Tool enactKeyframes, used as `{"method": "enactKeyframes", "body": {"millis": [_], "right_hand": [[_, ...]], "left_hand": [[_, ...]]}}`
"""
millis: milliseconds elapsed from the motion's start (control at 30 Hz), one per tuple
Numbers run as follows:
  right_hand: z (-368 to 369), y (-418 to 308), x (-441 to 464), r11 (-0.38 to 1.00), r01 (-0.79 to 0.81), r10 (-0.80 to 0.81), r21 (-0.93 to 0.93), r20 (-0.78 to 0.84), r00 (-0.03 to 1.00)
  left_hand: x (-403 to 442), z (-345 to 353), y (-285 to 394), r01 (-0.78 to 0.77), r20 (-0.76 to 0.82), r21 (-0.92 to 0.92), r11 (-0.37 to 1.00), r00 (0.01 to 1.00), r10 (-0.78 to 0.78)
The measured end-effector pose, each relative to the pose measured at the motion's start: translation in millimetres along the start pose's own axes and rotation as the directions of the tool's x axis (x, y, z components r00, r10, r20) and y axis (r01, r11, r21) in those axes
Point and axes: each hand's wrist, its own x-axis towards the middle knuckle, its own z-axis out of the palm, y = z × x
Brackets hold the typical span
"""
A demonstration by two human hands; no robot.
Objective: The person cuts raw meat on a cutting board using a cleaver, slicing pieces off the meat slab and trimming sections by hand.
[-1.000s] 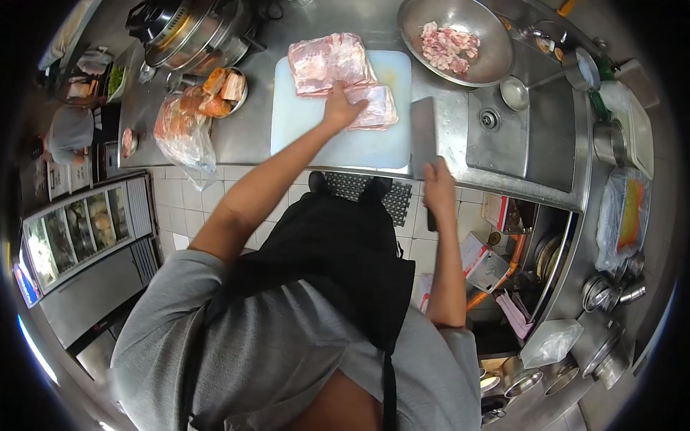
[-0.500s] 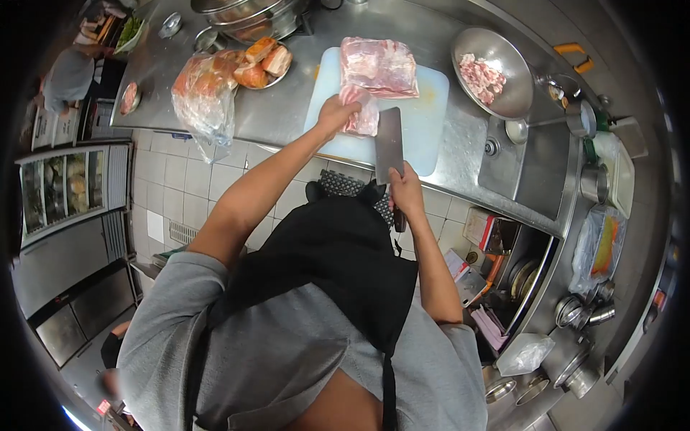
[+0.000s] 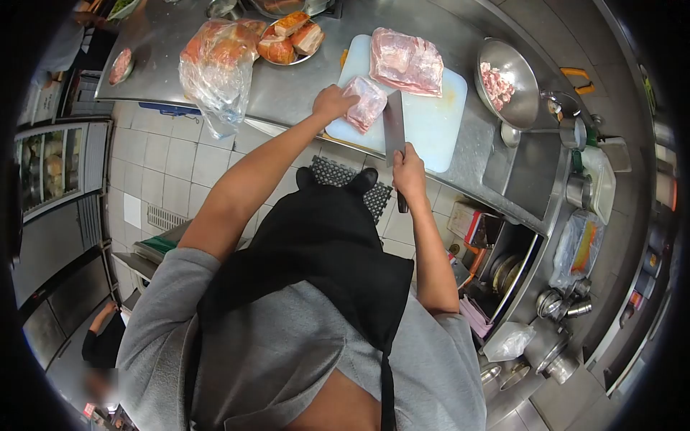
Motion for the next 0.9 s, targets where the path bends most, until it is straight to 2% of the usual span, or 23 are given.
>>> {"method": "enactKeyframes", "body": {"millis": [33, 67, 133, 167, 200, 233, 267, 300, 333, 367, 467, 567, 733, 833, 900], "right_hand": [[1.6, -6.7, 5.3, 1.0, 0.006, -0.006, 0.001, -0.009, 1.0], [1.1, -3.5, 10.7, 0.997, 0.06, -0.061, -0.055, -0.026, 0.998], [-14.6, -21.0, 7.3, 0.992, 0.036, -0.039, -0.121, -0.022, 0.999], [-21.2, -27.4, 9.1, 0.989, 0.029, -0.033, -0.148, -0.024, 0.999], [-20.1, -24.7, 11.1, 0.959, 0.091, -0.124, -0.269, -0.112, 0.986], [-21.9, -22.7, 12.3, 0.956, 0.087, -0.121, -0.28, -0.106, 0.987], [-28.3, -19.9, 9.9, 0.953, 0.077, -0.111, -0.293, -0.099, 0.989], [-36.2, -29.0, 4.0, 0.949, 0.069, -0.102, -0.307, -0.094, 0.99], [-39.6, -37.9, 0.2, 0.94, 0.079, -0.112, -0.332, -0.082, 0.99], [-37.8, -41.2, 0.2, 0.936, 0.079, -0.113, -0.343, -0.08, 0.99], [-29.6, -48.5, 15.2, 0.908, 0.128, -0.161, -0.398, -0.049, 0.986], [-24.0, -45.4, 35.5, 0.846, 0.208, -0.218, -0.491, 0.038, 0.975], [-39.0, -61.7, 39.1, 0.799, 0.27, -0.25, -0.537, 0.112, 0.962], [-32.5, -48.2, 49.6, 0.738, 0.334, -0.269, -0.587, 0.198, 0.942], [-37.8, -46.6, 54.6, 0.771, 0.325, -0.242, -0.547, 0.22, 0.945]], "left_hand": [[5.1, -4.1, 5.2, 0.008, 0.088, 0.042, 0.999, 0.996, -0.012], [-0.2, -5.3, 4.3, 0.086, 0.216, -0.059, 0.995, 0.974, -0.072], [-21.7, -10.4, -1.8, 0.271, 0.482, -0.207, 0.94, 0.865, -0.143], [-22.3, -3.7, -14.8, 0.244, 0.443, -0.2, 0.949, 0.886, -0.135], [-31.6, -6.8, -20.0, 0.218, 0.401, -0.194, 0.957, 0.907, -0.125], [-35.7, -8.5, -21.4, 0.193, 0.358, -0.188, 0.963, 0.927, -0.115], [-37.6, -7.8, -20.1, 0.1, 0.285, 0.045, 0.994, 0.952, -0.109], [-37.8, -12.1, -9.3, -0.068, 0.082, 0.066, 0.995, 0.995, 0.063], [-36.3, -10.4, -1.3, -0.225, -0.122, 0.119, 0.967, 0.963, 0.239], [-36.5, -8.2, 6.0, -0.358, -0.311, 0.201, 0.912, 0.86, 0.406], [-2.7, 21.6, 18.2, -0.563, -0.192, -0.051, 0.825, 0.816, 0.545], [-11.5, 31.0, 18.2, -0.491, -0.148, 0.215, 0.844, 0.838, 0.525], [-21.2, 38.6, 17.7, -0.417, -0.211, 0.216, 0.883, 0.863, 0.459], [-23.9, 42.9, 21.8, -0.39, -0.246, 0.255, 0.885, 0.859, 0.45], [-22.6, 44.9, 20.6, -0.39, -0.255, 0.281, 0.877, 0.851, 0.46]]}}
